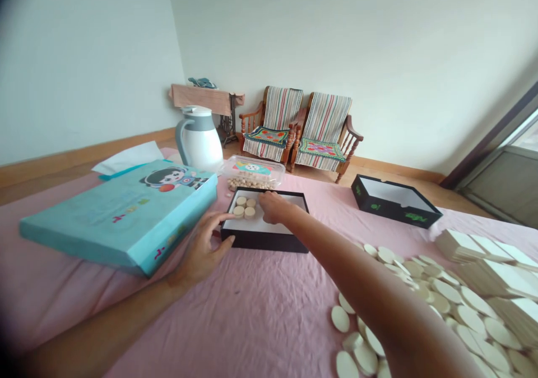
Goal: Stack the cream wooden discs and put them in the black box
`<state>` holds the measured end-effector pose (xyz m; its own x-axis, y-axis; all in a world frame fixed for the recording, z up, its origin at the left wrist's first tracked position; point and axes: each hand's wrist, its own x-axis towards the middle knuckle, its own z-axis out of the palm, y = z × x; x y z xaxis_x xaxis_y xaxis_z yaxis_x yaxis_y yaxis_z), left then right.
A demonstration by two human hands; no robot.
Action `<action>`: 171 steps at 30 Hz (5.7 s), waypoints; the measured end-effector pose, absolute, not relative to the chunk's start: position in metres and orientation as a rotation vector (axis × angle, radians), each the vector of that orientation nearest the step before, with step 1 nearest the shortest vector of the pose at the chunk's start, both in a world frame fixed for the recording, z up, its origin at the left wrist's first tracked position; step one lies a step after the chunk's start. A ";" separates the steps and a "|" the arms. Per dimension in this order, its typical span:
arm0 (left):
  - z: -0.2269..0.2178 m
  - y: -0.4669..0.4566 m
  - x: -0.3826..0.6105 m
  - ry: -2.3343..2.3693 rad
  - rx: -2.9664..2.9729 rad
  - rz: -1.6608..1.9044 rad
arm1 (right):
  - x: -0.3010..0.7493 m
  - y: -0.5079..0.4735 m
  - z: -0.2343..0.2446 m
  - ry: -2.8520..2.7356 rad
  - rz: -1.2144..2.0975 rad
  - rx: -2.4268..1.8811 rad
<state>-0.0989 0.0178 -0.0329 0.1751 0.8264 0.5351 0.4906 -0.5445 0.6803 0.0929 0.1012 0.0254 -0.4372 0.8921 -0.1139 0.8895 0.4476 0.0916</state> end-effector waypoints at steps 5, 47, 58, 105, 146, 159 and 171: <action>-0.032 0.018 -0.100 1.234 2.094 1.319 | 0.088 0.105 0.016 2.539 0.003 1.583; -0.031 0.017 -0.101 1.228 2.098 1.312 | 0.088 0.125 0.007 2.088 -0.766 2.222; -0.031 0.017 -0.100 1.205 2.096 1.314 | 0.100 0.104 0.039 2.473 -0.138 2.087; -0.026 0.016 -0.104 1.208 2.112 1.256 | 0.050 0.102 0.028 2.248 -0.035 2.266; -0.026 0.016 -0.104 1.202 2.126 1.266 | 0.098 0.091 0.024 2.222 -0.631 2.055; -0.025 0.016 -0.104 1.219 2.155 1.257 | 0.090 0.090 0.018 2.281 -0.631 2.090; -0.027 0.017 -0.106 1.211 2.154 1.237 | 0.104 0.078 0.027 2.484 -0.587 2.153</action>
